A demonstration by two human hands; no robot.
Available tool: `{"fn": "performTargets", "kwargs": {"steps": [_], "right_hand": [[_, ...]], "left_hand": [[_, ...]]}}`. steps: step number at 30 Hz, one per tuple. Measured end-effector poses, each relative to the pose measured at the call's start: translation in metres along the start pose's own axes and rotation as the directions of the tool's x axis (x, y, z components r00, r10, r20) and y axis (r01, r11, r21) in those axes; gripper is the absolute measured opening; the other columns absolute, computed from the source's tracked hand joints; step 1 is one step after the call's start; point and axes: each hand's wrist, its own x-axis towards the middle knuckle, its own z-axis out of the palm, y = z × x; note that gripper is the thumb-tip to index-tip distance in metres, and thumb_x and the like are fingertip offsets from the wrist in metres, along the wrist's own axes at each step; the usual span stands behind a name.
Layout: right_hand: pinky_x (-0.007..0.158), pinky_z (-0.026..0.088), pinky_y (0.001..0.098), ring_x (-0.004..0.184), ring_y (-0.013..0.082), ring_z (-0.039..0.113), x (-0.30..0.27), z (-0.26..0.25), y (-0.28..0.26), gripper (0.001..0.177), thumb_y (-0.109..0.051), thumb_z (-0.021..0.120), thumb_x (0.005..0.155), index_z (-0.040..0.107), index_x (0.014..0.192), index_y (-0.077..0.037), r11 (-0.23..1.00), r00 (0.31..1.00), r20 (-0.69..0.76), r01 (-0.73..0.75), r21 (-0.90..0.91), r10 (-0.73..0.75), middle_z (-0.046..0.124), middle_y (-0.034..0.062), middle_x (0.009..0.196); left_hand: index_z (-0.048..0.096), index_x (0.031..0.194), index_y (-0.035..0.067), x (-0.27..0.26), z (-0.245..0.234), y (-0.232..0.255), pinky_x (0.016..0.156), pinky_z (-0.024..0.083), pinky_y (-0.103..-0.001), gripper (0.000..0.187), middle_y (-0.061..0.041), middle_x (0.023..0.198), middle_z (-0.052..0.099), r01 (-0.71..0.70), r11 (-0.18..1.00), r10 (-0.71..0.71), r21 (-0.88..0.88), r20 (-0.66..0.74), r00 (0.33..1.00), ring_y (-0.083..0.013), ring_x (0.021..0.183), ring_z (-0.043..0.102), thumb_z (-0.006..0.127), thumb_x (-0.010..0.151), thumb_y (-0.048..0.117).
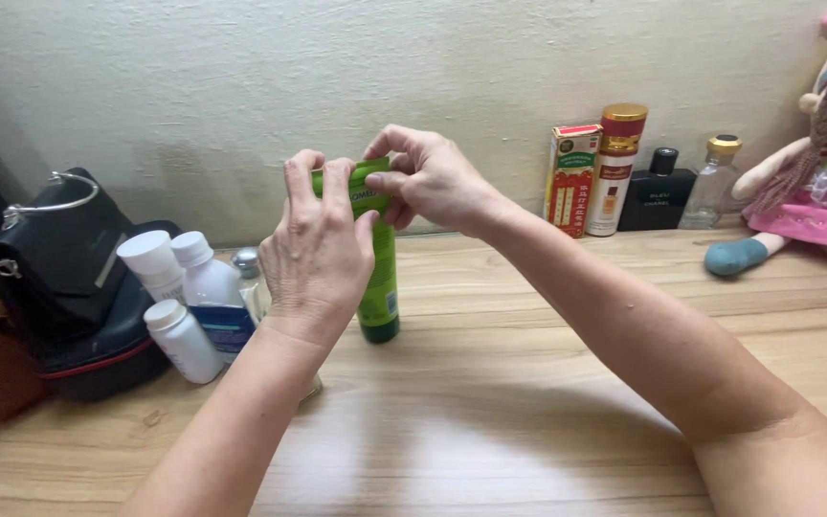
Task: Organizing various cosmetic and personal care products on a tabletop, including interaction with plush toys.
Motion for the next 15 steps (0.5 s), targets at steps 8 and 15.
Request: {"fn": "performTargets", "kwargs": {"steps": [8,15], "right_hand": [[0.054,0.06,0.0247,0.063,0.0094,0.068,-0.004,-0.111,0.04,0.016,-0.009,0.064,0.101,0.06,0.116,-0.005,0.994,0.984,-0.176,-0.01,-0.105,-0.009,0.071,0.006,0.083],[0.056,0.062,0.024,0.067,0.0077,0.07,-0.006,-0.168,0.074,0.017,-0.01,0.064,0.101,0.063,0.117,-0.005,0.991,0.94,-0.342,-0.027,-0.132,-0.02,0.073,0.0052,0.084]], "left_hand": [[0.006,0.159,0.021,0.037,0.092,0.051,0.083,0.057,-0.054,0.106,-0.022,0.139,0.051,0.34,0.919,-0.267,-0.199,0.319,0.909,-0.0408,0.105,0.069,0.08,0.083,0.024],[0.023,0.16,0.01,0.059,0.172,0.089,0.086,0.065,-0.053,0.089,-0.021,0.113,0.072,0.691,0.691,-0.375,-0.211,0.713,0.592,-0.0402,0.097,0.08,0.072,0.087,0.024]]}}
